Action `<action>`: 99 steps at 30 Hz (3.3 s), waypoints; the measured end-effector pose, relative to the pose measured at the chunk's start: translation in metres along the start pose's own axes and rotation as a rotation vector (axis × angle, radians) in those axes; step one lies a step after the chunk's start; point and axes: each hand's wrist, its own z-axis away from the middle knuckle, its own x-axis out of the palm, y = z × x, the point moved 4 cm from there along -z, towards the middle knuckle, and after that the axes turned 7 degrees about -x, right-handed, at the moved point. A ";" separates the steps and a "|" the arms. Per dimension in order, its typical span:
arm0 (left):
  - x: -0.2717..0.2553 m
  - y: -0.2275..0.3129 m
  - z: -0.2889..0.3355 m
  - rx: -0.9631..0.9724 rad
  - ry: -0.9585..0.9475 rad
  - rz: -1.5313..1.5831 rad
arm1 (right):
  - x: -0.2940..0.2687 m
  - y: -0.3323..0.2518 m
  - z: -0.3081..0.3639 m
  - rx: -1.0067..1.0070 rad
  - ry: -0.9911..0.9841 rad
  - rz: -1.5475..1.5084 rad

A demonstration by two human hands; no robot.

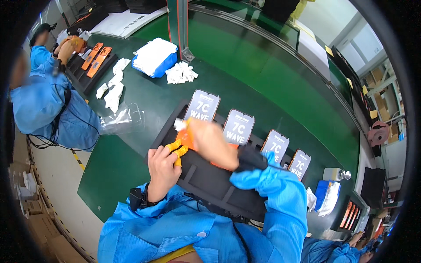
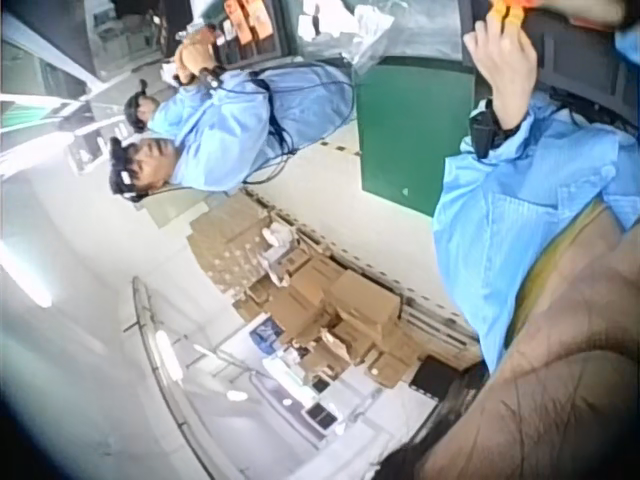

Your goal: Cleaning the exterior and lenses of several orange smartphones on an assembly line.

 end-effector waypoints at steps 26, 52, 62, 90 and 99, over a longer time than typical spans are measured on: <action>-0.003 -0.002 0.005 -0.017 0.186 0.118 | -0.006 -0.023 0.011 -0.278 -0.225 -0.094; -0.011 0.077 -0.064 0.356 -0.478 0.419 | -0.167 0.018 0.190 0.559 0.487 -0.534; 0.107 0.177 -0.054 -0.179 -1.251 1.125 | -0.137 0.039 0.225 0.763 0.831 -1.022; 0.044 0.178 0.030 0.779 -1.160 0.387 | -0.274 -0.016 0.341 0.874 1.093 1.041; 0.046 0.191 0.013 0.615 -1.223 0.403 | -0.217 -0.022 0.290 0.775 0.729 0.585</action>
